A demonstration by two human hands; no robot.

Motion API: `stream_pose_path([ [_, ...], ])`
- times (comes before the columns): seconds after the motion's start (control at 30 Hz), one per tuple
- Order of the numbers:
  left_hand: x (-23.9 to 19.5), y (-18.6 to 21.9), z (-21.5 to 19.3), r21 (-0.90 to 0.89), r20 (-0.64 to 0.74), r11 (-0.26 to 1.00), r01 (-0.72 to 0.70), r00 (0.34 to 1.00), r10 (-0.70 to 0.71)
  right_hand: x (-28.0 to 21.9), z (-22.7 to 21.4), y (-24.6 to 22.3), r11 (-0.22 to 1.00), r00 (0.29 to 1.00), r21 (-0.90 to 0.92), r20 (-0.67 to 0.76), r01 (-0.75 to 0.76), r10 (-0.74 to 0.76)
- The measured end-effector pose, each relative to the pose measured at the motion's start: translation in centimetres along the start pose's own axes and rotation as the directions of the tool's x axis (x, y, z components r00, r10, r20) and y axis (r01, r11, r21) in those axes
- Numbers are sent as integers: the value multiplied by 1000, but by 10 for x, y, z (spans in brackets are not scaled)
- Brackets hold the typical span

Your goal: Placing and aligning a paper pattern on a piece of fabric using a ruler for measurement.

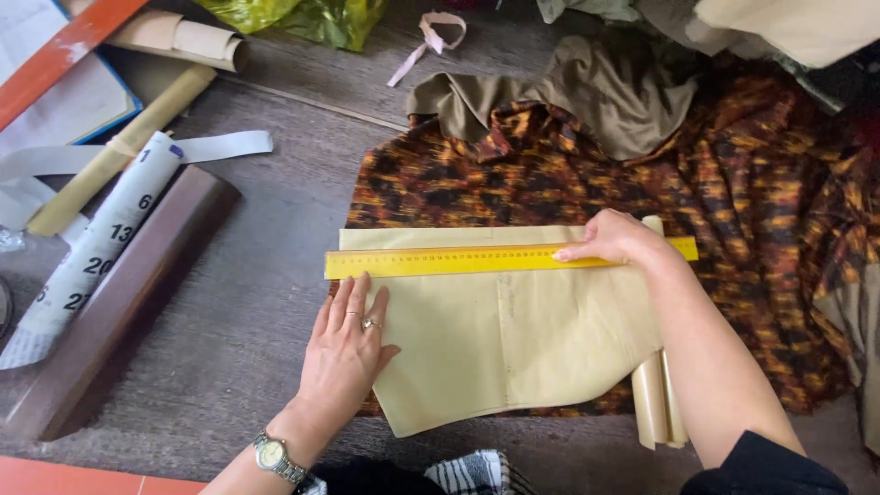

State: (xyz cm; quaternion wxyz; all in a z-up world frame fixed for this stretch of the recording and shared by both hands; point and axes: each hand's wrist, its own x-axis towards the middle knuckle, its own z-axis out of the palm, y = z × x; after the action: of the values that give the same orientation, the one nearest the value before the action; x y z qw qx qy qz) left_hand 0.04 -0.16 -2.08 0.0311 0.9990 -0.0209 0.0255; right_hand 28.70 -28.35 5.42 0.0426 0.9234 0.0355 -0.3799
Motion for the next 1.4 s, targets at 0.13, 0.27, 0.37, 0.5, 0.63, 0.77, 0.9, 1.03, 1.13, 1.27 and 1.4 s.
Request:
stream_pose_path([
  [0.13, 2, -2, 1, 32, 30, 999, 11, 999, -12, -1, -1, -3, 999, 999, 28, 22, -24, 23],
  [0.27, 3, 1, 6, 63, 55, 998, -4, 998, 1, 2, 1, 1, 997, 999, 70, 19, -35, 34],
  [0.37, 4, 1, 4, 50, 59, 999, -4, 998, 1, 8, 3, 6, 998, 1000, 68, 24, -11, 9],
  [0.5, 5, 1, 4, 43, 87, 999, -5, 996, 1, 7, 3, 6, 998, 1000, 61, 11, -12, 11],
  [0.63, 6, 1, 4, 44, 116, 999, -7, 993, 2, 5, 2, 5, 997, 1000, 75, 7, -18, 18],
  [0.77, 7, 0, 3, 55, 131, 998, -23, 991, 15, 2, 2, 5, 998, 1000, 65, -16, 13, -12],
  [0.9, 8, -2, 3, 47, 178, 998, -49, 983, 40, 10, 9, 15, 995, 994, 34, -64, 92, -90],
  [1.03, 6, -3, 3, 109, 144, 993, -49, 989, 33, -1, 10, 10, 997, 995, 70, -92, 42, -35],
  [1.13, 6, -2, 2, 127, 129, 991, -50, 991, 34, -19, 4, 0, 997, 994, 71, -105, -28, 35],
  [1.27, 5, -4, 7, 176, 123, 984, -38, 992, 16, -27, -4, -10, 996, 993, 73, -102, -48, 55],
  [1.4, 11, -4, 4, 158, 209, 987, -25, 978, -9, -19, -5, -9, 994, 990, 100, -127, -49, 61],
])
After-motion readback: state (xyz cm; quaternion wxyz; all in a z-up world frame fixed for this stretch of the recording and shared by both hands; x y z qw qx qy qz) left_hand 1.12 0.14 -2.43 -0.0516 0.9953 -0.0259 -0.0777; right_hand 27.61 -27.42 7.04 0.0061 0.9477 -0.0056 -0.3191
